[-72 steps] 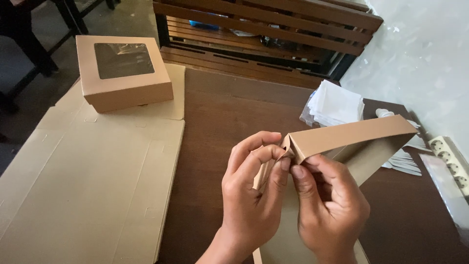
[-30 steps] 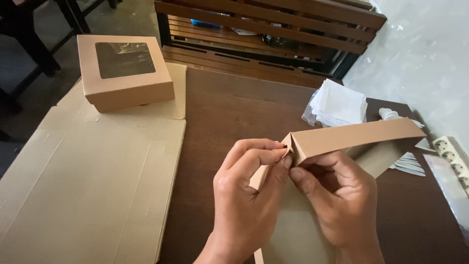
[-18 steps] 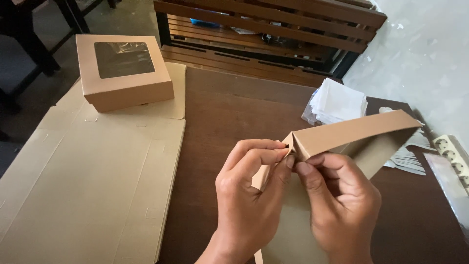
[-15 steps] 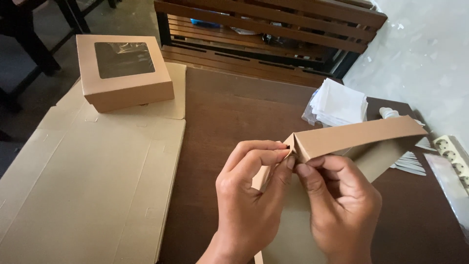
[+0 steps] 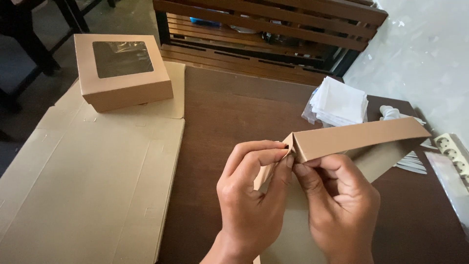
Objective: The person assembles a flat cardboard box by folding and tucking its side flaps into place. They then place a lid with a clear window onto the box and press the edges to secure it. The completed box is set aside on the table.
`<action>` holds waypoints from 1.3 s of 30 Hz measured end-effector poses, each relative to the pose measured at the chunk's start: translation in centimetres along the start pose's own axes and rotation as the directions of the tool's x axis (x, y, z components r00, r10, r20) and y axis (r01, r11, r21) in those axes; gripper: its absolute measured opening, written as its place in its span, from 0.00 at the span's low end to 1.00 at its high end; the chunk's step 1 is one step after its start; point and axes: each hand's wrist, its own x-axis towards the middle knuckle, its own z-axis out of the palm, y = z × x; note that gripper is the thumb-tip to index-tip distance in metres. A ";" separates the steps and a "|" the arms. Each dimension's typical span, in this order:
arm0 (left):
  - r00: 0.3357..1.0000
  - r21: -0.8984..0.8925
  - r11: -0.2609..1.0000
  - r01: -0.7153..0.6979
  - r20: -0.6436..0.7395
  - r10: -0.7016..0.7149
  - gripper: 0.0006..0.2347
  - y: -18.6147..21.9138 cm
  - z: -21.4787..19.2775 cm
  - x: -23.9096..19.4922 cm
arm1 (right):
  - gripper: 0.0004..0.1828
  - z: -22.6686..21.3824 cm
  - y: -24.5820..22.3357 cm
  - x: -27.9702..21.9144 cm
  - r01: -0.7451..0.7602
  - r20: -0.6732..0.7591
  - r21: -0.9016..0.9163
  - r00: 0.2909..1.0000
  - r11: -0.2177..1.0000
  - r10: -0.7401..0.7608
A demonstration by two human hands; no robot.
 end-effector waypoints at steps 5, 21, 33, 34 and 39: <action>0.999 -0.029 1.000 0.005 0.034 -0.004 0.03 -0.3 -0.1 -0.1 | 0.03 -0.1 0.0 0.0 0.013 -0.010 -0.026 1.000 1.000 -0.013; 0.985 -0.105 0.994 -0.027 0.168 0.044 0.04 -0.9 -1.4 0.1 | 0.07 -0.1 0.5 0.1 -0.014 -0.015 0.142 1.000 0.990 0.016; 0.970 -0.081 0.997 -0.018 0.239 0.037 0.07 -0.2 -1.8 1.0 | 0.09 0.1 1.5 0.0 -0.001 -0.042 0.082 0.999 0.997 0.004; 0.970 -0.081 0.997 -0.019 0.241 0.038 0.07 -0.1 -1.8 1.0 | 0.09 0.0 1.7 0.0 -0.001 -0.044 0.083 0.999 0.997 0.004; 0.896 -0.014 0.997 0.073 0.440 -0.059 0.21 0.0 -2.1 2.0 | 0.05 -0.4 2.1 0.2 0.001 0.011 -0.100 1.000 0.995 0.000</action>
